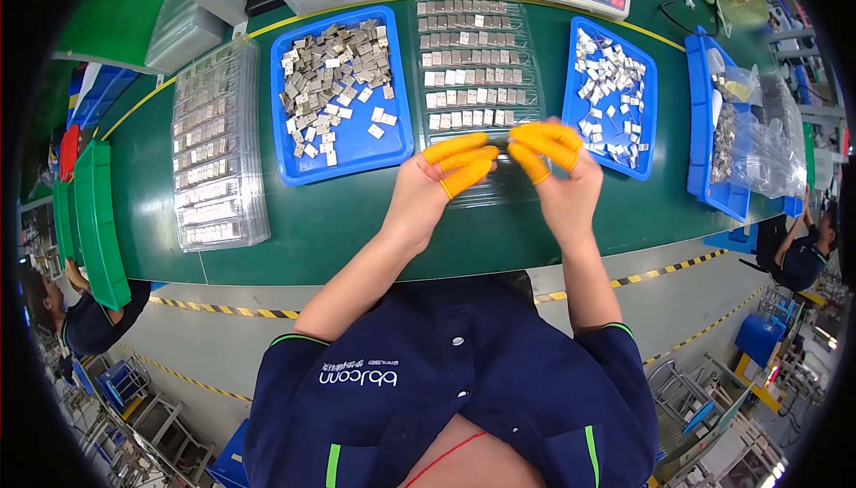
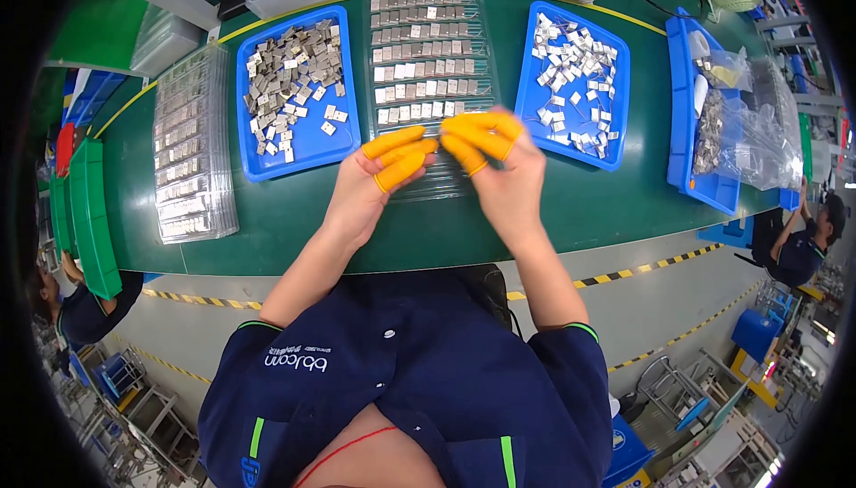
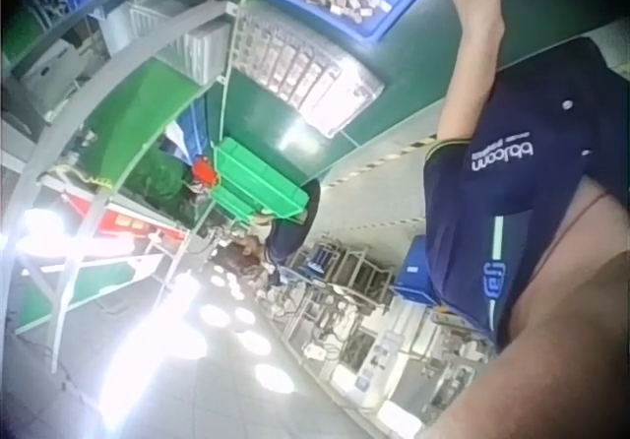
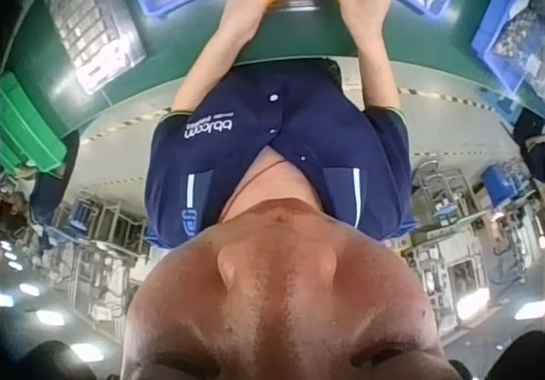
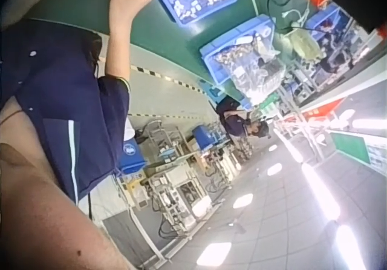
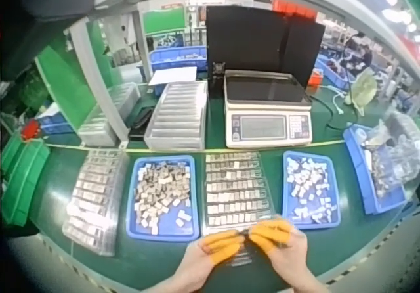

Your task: The person assembles small electronic components by joining them together and placing them into a plastic tray.

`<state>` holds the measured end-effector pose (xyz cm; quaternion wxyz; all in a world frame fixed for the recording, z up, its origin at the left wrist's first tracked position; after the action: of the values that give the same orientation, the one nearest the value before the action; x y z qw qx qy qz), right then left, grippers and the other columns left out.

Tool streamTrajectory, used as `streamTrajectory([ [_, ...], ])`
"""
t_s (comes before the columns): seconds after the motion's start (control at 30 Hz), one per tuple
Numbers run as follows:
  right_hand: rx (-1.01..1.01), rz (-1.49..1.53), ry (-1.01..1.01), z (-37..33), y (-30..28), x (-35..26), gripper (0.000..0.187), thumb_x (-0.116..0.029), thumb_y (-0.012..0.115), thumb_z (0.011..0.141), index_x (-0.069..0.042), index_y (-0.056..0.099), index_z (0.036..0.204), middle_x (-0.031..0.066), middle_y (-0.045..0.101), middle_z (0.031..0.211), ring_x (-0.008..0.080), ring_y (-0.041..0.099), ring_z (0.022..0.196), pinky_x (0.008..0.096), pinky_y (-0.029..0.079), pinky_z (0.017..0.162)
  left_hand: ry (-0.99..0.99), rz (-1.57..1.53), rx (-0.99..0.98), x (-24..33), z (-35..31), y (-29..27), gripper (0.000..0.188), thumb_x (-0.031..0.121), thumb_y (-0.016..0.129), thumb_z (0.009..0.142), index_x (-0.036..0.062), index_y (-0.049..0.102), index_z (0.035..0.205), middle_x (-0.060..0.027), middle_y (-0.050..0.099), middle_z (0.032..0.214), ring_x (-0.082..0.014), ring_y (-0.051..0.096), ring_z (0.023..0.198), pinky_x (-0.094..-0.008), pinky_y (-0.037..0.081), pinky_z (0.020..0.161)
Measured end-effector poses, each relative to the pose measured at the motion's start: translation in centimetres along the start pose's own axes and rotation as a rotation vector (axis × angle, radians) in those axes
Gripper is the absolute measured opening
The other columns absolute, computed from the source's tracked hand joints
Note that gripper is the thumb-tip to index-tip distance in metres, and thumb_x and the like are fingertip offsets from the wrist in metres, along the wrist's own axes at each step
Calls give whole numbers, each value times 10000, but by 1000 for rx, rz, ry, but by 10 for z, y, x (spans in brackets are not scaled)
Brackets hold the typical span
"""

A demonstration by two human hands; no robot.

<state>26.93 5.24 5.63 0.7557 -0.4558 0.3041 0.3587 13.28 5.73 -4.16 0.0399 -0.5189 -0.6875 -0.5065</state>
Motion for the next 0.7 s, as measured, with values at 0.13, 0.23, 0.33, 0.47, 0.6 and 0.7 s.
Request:
streamTrajectory([
  [0.13,50,-374,-178,19,-21,13,151,-63,719,677,-112,715,820,-3,652,866,176,587,862,419,327,985,604,804,86,47,-13,14,347,0,666,756,25,595,1095,-98,620,1059,-221,597,946,-289,477,845],
  [0.23,-17,-484,-287,23,-13,17,157,-49,706,653,-128,719,788,-30,650,850,142,578,871,423,291,1021,881,1240,208,60,-32,26,359,-14,688,697,67,638,1043,-82,605,1092,-280,540,1041,-336,438,891],
  [0.33,-109,-551,-386,22,0,17,194,-28,682,615,-137,722,770,-34,646,835,126,571,878,432,300,1024,931,1241,325,71,-42,18,458,-2,722,678,61,593,1114,-107,580,1105,-272,546,1027,-329,450,875],
  [0.47,-113,-563,-381,22,4,24,239,-9,654,587,-145,727,771,-39,644,838,123,563,886,429,302,1028,942,1248,458,84,-58,-3,504,18,733,692,61,561,1163,-109,563,1111,-244,548,996,-308,459,838],
  [0.6,-172,-626,-379,22,8,23,253,-53,672,634,-173,726,850,-43,642,905,141,549,935,433,271,1033,993,1127,622,103,-74,-34,550,6,715,713,65,511,1220,-95,519,1074,-209,518,954,-294,459,776],
  [0.7,-54,-662,-297,30,-24,22,248,-126,684,690,-191,711,927,-37,632,966,165,531,982,444,223,1038,971,1254,779,123,-78,-56,574,40,712,728,63,475,1250,-91,489,1005,-208,495,922,-319,437,763],
])
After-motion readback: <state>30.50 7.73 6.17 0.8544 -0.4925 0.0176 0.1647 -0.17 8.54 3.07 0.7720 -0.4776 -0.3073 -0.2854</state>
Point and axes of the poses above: each hand's wrist, its own z-axis towards the middle knuckle, its own y-axis out of the palm, x = y × z, the point moved 10 cm from there along z, towards the middle knuckle
